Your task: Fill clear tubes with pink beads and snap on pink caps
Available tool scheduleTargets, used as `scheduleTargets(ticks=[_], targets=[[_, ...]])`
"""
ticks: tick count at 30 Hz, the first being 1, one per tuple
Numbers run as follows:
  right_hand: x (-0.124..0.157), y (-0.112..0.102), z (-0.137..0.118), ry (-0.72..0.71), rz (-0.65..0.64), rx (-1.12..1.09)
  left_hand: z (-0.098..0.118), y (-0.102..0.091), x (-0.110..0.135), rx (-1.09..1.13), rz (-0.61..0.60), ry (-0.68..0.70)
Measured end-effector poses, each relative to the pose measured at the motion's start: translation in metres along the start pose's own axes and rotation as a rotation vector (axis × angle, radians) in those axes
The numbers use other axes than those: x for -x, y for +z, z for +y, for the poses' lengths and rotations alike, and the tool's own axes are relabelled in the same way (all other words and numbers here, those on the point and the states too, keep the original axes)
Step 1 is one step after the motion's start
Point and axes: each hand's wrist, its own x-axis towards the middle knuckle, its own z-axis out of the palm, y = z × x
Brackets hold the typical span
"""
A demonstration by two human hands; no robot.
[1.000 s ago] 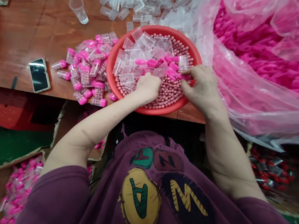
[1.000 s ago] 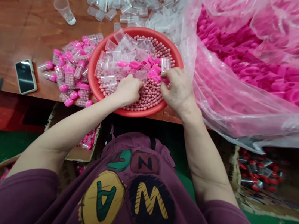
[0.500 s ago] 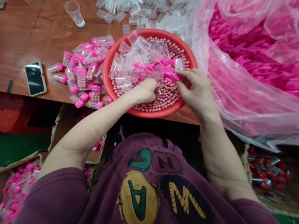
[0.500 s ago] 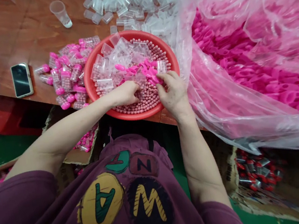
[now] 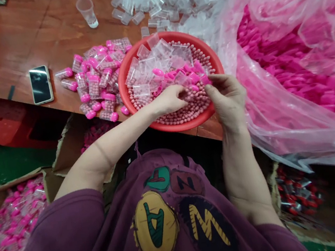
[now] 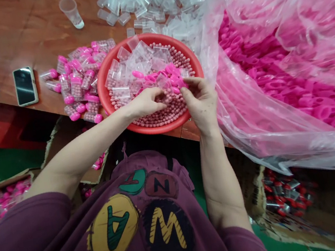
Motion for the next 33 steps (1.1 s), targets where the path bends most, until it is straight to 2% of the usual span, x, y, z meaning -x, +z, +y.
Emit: scheduleTargets(ticks=[2,5,9,15,22,27,29,31,33], targets=[[-0.001,0.003,0.003,0.023,0.035,-0.172,0.000,-0.007,0.013,0.316,0.000,-0.035],[-0.005,0.010,-0.002,0.039,0.056,-0.377,0.004,-0.011,0.032,0.784,-0.024,-0.167],[-0.008,0.013,-0.022,-0.015,0.039,-0.379,0.008,-0.007,0.043,1.081,0.020,-0.288],[-0.005,0.009,-0.045,-0.108,-0.091,-0.185,0.010,0.000,0.043,1.173,0.078,-0.283],[0.002,0.011,-0.052,-0.225,-0.162,-0.044,0.012,0.001,0.044,1.218,0.114,-0.274],[0.003,0.001,-0.050,-0.264,-0.213,0.077,0.012,0.000,0.043,1.249,0.116,-0.319],[0.002,-0.002,-0.041,-0.307,-0.197,0.181,0.012,-0.002,0.042,1.243,0.091,-0.331],[0.000,-0.004,-0.031,-0.355,-0.106,0.238,0.011,-0.005,0.041,1.263,0.062,-0.338],[-0.001,-0.002,-0.024,-0.340,-0.003,0.199,0.011,-0.008,0.041,1.321,0.039,-0.349]])
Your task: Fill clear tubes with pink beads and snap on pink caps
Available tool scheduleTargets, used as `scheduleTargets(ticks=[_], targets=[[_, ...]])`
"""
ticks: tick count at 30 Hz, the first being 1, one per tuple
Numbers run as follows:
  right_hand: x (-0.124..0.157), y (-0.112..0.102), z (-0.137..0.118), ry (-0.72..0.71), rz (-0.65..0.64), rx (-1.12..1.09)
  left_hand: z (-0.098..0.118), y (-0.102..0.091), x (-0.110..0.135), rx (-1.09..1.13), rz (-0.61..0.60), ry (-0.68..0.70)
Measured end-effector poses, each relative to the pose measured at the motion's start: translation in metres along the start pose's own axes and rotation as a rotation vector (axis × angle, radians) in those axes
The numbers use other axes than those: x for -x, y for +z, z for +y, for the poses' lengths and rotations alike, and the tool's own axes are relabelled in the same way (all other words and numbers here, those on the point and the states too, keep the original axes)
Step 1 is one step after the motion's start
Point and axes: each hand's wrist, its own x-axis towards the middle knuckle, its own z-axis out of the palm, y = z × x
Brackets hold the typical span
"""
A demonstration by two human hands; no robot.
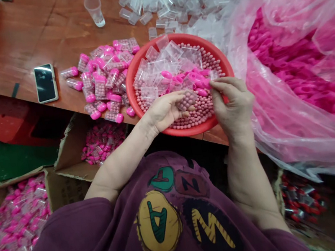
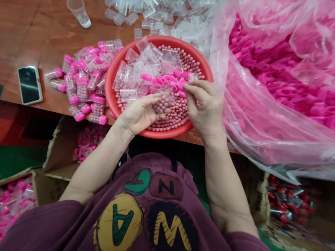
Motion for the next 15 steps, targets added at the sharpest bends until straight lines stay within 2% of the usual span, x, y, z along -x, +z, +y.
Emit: scheduleTargets(ticks=[3,6,11,15], targets=[[0.000,0.006,-0.004,0.151,0.098,-0.180,0.000,-0.001,0.002,0.094,-0.041,-0.030],[-0.003,0.011,-0.019,0.255,0.095,-0.351,-0.006,0.001,0.005,0.129,-0.061,0.000],[-0.004,0.015,-0.040,0.166,0.011,-0.306,-0.015,0.007,0.008,0.141,-0.057,0.116],[-0.003,0.010,-0.046,0.113,-0.018,-0.243,-0.020,0.008,0.008,0.120,-0.033,0.144]])
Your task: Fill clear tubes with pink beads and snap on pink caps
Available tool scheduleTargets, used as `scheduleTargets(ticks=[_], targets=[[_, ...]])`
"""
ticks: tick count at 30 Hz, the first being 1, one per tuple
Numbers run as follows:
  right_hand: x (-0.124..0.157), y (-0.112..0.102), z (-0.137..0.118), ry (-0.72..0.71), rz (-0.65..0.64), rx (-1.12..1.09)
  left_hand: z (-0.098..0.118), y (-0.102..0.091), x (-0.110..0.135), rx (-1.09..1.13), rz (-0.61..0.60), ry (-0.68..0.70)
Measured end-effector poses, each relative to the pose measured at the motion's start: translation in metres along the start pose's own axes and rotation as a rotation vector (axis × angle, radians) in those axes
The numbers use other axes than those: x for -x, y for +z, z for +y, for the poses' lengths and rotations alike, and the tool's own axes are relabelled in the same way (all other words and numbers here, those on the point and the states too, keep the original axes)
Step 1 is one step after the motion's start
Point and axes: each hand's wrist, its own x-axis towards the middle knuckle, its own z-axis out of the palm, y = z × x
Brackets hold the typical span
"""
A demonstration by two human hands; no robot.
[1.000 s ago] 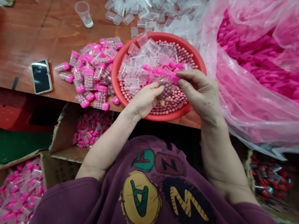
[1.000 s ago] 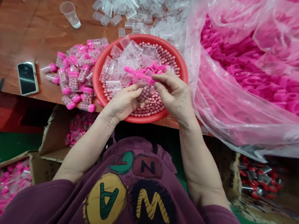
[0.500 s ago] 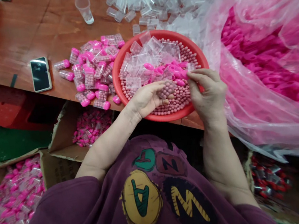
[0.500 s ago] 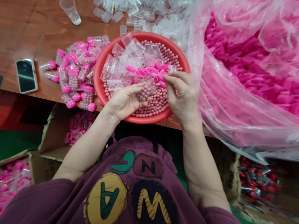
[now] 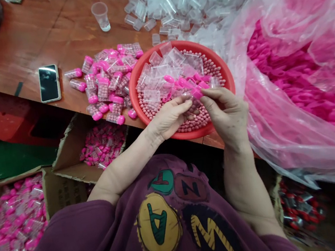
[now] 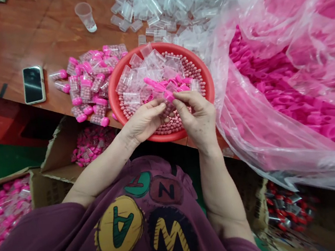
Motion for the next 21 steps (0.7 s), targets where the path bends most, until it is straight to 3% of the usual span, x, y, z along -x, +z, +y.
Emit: scheduleTargets(ticks=[9,16,19,21], targets=[[0.001,-0.010,-0.011,0.017,-0.038,0.089,-0.007,-0.002,0.001,-0.066,0.049,0.083],[0.006,-0.018,-0.012,-0.064,-0.179,0.156,-0.015,0.001,0.000,-0.207,0.071,0.175],[0.010,-0.023,-0.009,-0.107,-0.200,0.121,-0.016,0.000,-0.001,-0.244,0.073,0.212],[0.010,-0.023,-0.002,-0.057,-0.189,0.048,-0.014,-0.001,0.000,-0.236,0.053,0.178]])
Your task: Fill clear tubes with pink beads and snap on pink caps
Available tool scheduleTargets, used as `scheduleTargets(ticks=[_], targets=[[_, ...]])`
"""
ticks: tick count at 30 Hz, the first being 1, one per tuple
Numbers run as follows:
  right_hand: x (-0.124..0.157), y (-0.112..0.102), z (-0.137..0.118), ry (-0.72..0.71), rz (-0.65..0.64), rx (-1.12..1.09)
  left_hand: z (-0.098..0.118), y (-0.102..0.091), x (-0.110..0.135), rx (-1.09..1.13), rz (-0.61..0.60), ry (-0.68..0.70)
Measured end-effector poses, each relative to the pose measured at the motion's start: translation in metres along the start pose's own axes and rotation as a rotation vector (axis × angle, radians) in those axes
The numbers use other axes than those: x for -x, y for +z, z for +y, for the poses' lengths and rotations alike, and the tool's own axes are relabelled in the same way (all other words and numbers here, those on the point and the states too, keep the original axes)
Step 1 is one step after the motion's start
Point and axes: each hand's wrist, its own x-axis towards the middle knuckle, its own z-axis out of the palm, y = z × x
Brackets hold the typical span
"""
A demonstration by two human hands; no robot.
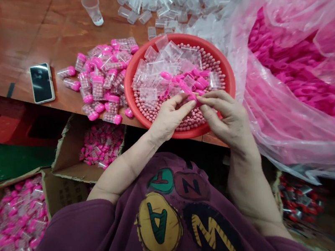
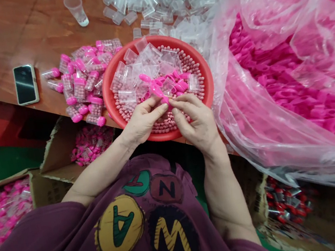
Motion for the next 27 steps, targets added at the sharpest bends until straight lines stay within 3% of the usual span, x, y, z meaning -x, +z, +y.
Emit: scheduleTargets(ticks=[4,7,9,12,17,22,27], targets=[[-0.013,0.013,0.020,0.263,0.102,-0.257,0.005,-0.003,0.003,-0.006,-0.169,-0.174],[-0.026,0.027,0.022,0.358,-0.053,-0.381,0.009,-0.004,0.003,0.020,-0.196,-0.238],[-0.029,0.030,0.015,0.300,-0.058,-0.379,0.011,-0.005,0.002,0.057,-0.150,-0.217],[-0.019,0.023,0.007,0.109,-0.011,-0.207,0.012,-0.007,-0.002,0.080,-0.084,-0.173],[0.007,0.025,0.024,-0.141,-0.098,0.087,0.006,-0.009,-0.007,0.066,-0.071,-0.213],[0.013,0.041,0.032,-0.137,0.033,0.172,0.005,-0.009,-0.006,0.026,-0.110,-0.216],[0.014,0.036,0.032,-0.099,0.021,0.312,0.004,-0.004,-0.004,-0.016,-0.088,-0.130]])
